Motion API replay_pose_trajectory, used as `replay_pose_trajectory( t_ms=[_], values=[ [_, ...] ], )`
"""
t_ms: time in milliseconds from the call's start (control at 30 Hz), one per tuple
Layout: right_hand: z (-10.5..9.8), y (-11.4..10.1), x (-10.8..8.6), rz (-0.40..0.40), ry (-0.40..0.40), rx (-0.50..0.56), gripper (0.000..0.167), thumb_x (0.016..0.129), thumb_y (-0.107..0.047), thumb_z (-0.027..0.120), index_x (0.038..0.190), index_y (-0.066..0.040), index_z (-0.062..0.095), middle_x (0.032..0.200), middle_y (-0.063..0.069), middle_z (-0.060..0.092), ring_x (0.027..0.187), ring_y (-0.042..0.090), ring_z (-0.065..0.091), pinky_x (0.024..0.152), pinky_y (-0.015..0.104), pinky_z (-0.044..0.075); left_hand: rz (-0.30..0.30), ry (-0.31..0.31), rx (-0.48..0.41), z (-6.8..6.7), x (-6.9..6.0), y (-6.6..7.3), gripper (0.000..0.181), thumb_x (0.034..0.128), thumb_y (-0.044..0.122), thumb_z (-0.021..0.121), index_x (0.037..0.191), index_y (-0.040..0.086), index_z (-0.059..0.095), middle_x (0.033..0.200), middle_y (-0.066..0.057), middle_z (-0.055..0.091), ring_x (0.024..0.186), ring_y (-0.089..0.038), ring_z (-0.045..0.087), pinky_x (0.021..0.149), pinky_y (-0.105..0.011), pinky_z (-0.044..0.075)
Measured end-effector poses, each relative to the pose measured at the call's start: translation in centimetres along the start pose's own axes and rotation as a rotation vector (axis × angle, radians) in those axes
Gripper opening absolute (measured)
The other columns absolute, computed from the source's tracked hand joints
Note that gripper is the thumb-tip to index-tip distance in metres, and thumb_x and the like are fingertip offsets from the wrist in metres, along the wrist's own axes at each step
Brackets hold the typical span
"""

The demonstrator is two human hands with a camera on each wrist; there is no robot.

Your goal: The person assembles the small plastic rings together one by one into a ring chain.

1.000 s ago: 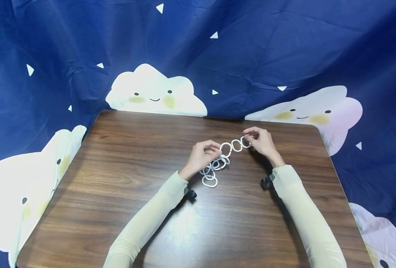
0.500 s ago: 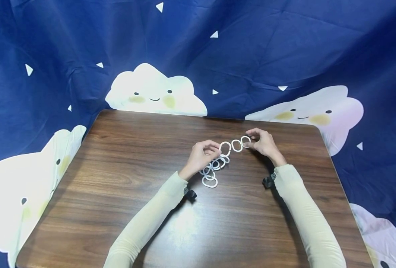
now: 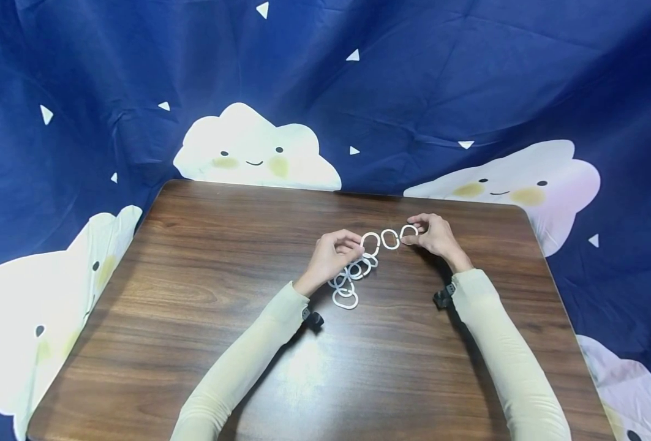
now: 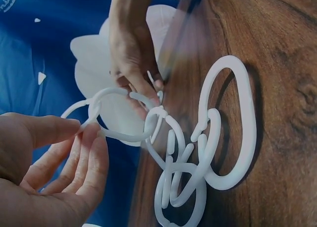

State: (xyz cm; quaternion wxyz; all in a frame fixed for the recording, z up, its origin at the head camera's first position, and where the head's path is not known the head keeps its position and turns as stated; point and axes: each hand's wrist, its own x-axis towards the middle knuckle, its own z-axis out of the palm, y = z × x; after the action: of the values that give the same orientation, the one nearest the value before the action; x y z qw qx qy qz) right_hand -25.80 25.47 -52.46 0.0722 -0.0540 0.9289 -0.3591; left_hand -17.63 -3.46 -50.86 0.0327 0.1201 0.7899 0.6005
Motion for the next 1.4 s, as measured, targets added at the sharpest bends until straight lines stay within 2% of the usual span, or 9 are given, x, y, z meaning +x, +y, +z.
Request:
replay_pose_trajectory(
  t_ms=[200, 367, 433, 600, 867, 967, 1133, 1200, 1400],
  values=[
    [-0.1, 0.1, -0.5, 0.071, 0.045, 0.02, 0.049, 0.079, -0.027, 0.091, 0.115, -0.002, 0.07, 0.1, 0.013, 0.068, 0.08, 0.011, 0.058, 0.073, 0.02, 0.045, 0.002, -0.002, -0.013, 0.0, -0.1, -0.1, 0.02, 0.0925, 0.008, 0.077, 0.111, 0.0, 0.074, 0.099, -0.017, 0.08, 0.074, -0.002, 0.07, 0.071, -0.015, 0.058],
    [-0.5, 0.5, -1.0, 0.068, 0.057, 0.082, 0.031, 0.092, -0.019, 0.08, 0.111, 0.002, 0.069, 0.092, 0.012, 0.07, 0.063, 0.007, 0.063, 0.059, 0.018, 0.054, 0.003, 0.009, -0.014, 0.0, -0.1, 0.0, 0.019, 0.0919, 0.007, 0.077, 0.11, 0.002, 0.075, 0.098, -0.017, 0.08, 0.074, -0.004, 0.071, 0.07, -0.015, 0.058],
    [-0.6, 0.6, -1.2, 0.059, 0.049, 0.109, 0.022, 0.096, -0.013, 0.071, 0.111, 0.004, 0.069, 0.092, 0.013, 0.069, 0.065, 0.008, 0.063, 0.057, 0.019, 0.057, -0.001, 0.015, -0.016, 0.0, -0.1, 0.0, 0.018, 0.0918, 0.007, 0.078, 0.109, 0.002, 0.075, 0.098, -0.017, 0.08, 0.073, -0.004, 0.071, 0.07, -0.015, 0.058],
    [-1.0, 0.7, -2.0, 0.058, 0.031, 0.2, 0.022, 0.1, -0.005, 0.06, 0.114, 0.006, 0.071, 0.094, 0.017, 0.071, 0.071, 0.004, 0.063, 0.061, 0.023, 0.062, -0.01, 0.02, -0.015, -0.1, -0.2, -0.2, 0.019, 0.0917, 0.007, 0.078, 0.109, 0.002, 0.075, 0.098, -0.016, 0.08, 0.073, -0.005, 0.072, 0.069, -0.016, 0.059],
    [-1.2, 0.4, -3.4, 0.014, -0.005, 0.339, 0.028, 0.104, -0.006, 0.062, 0.122, 0.015, 0.066, 0.11, 0.033, 0.072, 0.075, 0.0, 0.071, 0.073, 0.023, 0.065, -0.015, 0.019, -0.021, -0.4, -0.4, -0.3, 0.018, 0.092, 0.008, 0.078, 0.109, 0.004, 0.075, 0.099, -0.016, 0.08, 0.073, -0.005, 0.071, 0.069, -0.016, 0.058],
    [-1.1, -0.2, -3.9, -0.007, 0.014, 0.381, 0.028, 0.103, -0.004, 0.063, 0.122, 0.016, 0.065, 0.105, 0.026, 0.075, 0.073, 0.0, 0.073, 0.073, 0.023, 0.065, -0.014, 0.022, -0.03, -0.4, -0.4, -0.3, 0.019, 0.0923, 0.009, 0.078, 0.11, 0.002, 0.075, 0.098, -0.017, 0.08, 0.073, -0.004, 0.071, 0.068, -0.015, 0.057],
    [-1.1, -1.8, -4.7, -0.081, 0.025, 0.414, 0.026, 0.101, -0.004, 0.066, 0.119, 0.015, 0.066, 0.088, -0.008, 0.075, 0.074, 0.005, 0.075, 0.074, 0.028, 0.066, -0.006, 0.053, -0.074, -0.4, -0.5, -0.1, 0.02, 0.0917, 0.006, 0.077, 0.11, -0.002, 0.074, 0.097, -0.021, 0.078, 0.071, -0.001, 0.069, 0.066, -0.013, 0.056],
    [-1.1, -2.5, -5.0, -0.105, 0.021, 0.419, 0.025, 0.1, -0.003, 0.066, 0.119, 0.014, 0.067, 0.085, -0.015, 0.073, 0.075, 0.007, 0.076, 0.075, 0.03, 0.066, -0.003, 0.062, -0.082, -0.4, -0.5, -0.1, 0.02, 0.0915, 0.005, 0.076, 0.11, -0.002, 0.074, 0.097, -0.021, 0.078, 0.07, 0.001, 0.068, 0.065, -0.013, 0.056],
    [-0.9, -4.0, -5.6, -0.146, 0.031, 0.428, 0.023, 0.099, -0.003, 0.069, 0.116, 0.013, 0.069, 0.09, -0.004, 0.074, 0.074, 0.007, 0.076, 0.074, 0.028, 0.066, 0.009, 0.055, -0.077, -0.3, -0.5, -0.1, 0.025, 0.0921, 0.007, 0.076, 0.113, -0.006, 0.072, 0.098, -0.021, 0.078, 0.069, 0.003, 0.067, 0.065, -0.012, 0.055]
  ],
)
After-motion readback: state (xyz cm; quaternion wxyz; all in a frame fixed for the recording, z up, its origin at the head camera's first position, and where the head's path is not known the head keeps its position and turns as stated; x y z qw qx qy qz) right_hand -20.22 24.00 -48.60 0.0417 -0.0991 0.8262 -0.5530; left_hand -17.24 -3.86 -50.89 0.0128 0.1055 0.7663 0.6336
